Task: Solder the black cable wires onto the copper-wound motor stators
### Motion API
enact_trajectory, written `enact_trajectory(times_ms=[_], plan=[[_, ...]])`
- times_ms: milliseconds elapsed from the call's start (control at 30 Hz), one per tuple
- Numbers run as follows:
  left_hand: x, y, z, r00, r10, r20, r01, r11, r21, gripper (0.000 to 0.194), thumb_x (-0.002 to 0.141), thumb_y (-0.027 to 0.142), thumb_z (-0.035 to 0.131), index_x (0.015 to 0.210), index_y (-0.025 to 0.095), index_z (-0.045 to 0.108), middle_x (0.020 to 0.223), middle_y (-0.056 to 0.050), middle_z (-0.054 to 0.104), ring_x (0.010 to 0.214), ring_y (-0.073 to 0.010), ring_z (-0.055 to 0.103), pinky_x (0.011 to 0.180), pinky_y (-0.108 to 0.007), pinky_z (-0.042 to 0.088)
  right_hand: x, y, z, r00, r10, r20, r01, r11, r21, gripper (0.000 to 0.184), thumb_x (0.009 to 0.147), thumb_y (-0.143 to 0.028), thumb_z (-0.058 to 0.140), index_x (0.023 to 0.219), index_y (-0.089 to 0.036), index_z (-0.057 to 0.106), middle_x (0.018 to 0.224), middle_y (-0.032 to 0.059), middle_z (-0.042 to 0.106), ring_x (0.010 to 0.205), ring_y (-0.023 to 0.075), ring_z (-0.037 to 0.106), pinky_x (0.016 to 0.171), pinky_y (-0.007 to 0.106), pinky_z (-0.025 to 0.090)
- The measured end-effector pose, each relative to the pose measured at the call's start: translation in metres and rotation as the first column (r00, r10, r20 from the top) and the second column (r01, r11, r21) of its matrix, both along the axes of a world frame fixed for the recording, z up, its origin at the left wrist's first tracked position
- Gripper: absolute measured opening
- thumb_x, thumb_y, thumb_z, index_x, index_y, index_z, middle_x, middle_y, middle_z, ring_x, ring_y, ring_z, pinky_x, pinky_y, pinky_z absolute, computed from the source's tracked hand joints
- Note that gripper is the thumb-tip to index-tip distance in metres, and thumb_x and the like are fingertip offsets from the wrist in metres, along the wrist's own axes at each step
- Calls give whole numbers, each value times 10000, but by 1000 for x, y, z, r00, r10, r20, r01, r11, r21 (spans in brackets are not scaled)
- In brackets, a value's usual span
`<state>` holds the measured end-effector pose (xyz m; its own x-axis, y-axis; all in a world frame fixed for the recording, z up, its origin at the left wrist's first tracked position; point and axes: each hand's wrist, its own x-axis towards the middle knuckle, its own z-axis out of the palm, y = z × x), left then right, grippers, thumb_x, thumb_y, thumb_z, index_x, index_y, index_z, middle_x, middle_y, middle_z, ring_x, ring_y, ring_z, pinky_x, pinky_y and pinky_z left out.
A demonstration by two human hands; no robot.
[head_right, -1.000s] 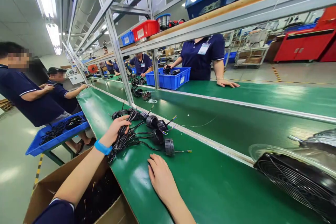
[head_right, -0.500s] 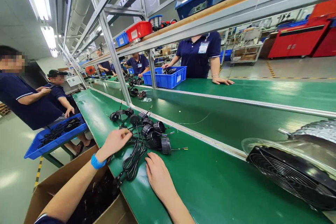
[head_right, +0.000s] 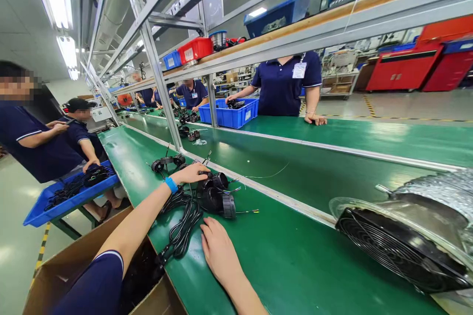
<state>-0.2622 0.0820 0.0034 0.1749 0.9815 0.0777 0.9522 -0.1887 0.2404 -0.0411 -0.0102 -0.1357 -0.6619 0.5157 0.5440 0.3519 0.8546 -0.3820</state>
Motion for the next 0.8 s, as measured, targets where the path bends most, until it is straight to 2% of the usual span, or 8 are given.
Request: enact_trajectory(times_ms=[133,200,300,367,433,567,700,800], plan=[[-4,6,2,997,-76,-4,76,996,-55,438,815,501,680,1143,212,713,1370,-103,529,1182,-248,571,1030,-317,435,0,-1,1,1000,-1,1,1,1000,-14,318,921,-110,449,1142,-112,678,1263,157,631,1206,281,582,1049,465,495],[-1,4,-1,993,-122,-8,121,992,-35,489,757,537,727,1092,180,723,1332,-121,550,1174,-272,573,1028,-338,440,-1,-1,1,1000,1,3,-1,1000,-16,320,918,-102,449,1141,-113,678,1261,155,632,1212,282,577,1056,463,489],[1,4,-5,994,-109,12,109,993,-53,366,872,461,609,1006,139,722,1194,-117,626,953,-215,663,873,-309,527,-1,-1,2,1000,-2,6,2,1000,-25,317,917,-102,456,1141,-110,679,1263,157,631,1216,285,574,1059,467,485],[-1,5,-6,999,-36,3,36,994,-102,337,951,324,469,1154,135,659,1128,-107,657,763,-159,682,726,-279,553,-1,-1,3,1000,0,5,1,999,-33,316,916,-99,459,1142,-104,680,1263,160,630,1215,285,573,1060,467,483],[-5,8,-6,999,8,-49,-14,993,-119,425,921,180,462,1340,155,528,1074,-94,678,703,-150,680,684,-272,551,-1,-1,4,1000,2,4,-2,999,-38,316,917,-96,457,1141,-99,680,1264,163,629,1219,284,569,1064,468,480],[-4,12,-8,978,0,-209,-9,999,-41,624,777,71,614,1376,204,501,1210,-144,615,965,-267,665,849,-369,523,0,-1,5,1000,3,7,-3,999,-44,311,918,-100,461,1141,-104,679,1273,162,624,1228,281,564,1066,468,477],[6,10,-14,874,-79,-480,147,984,105,443,918,116,418,1342,188,521,1223,-182,564,1049,-293,615,879,-422,493,0,-2,4,1000,-3,-1,3,999,-48,309,909,-96,471,1136,-119,680,1280,157,624,1228,275,567,1066,466,477],[3,4,-18,797,-130,-589,244,963,117,459,926,111,375,1372,155,475,1135,-177,594,1054,-284,604,873,-410,502,0,-2,3,1000,-10,-14,10,999,-47,309,898,-91,479,1124,-130,685,1275,153,628,1221,274,574,1062,464,481]])
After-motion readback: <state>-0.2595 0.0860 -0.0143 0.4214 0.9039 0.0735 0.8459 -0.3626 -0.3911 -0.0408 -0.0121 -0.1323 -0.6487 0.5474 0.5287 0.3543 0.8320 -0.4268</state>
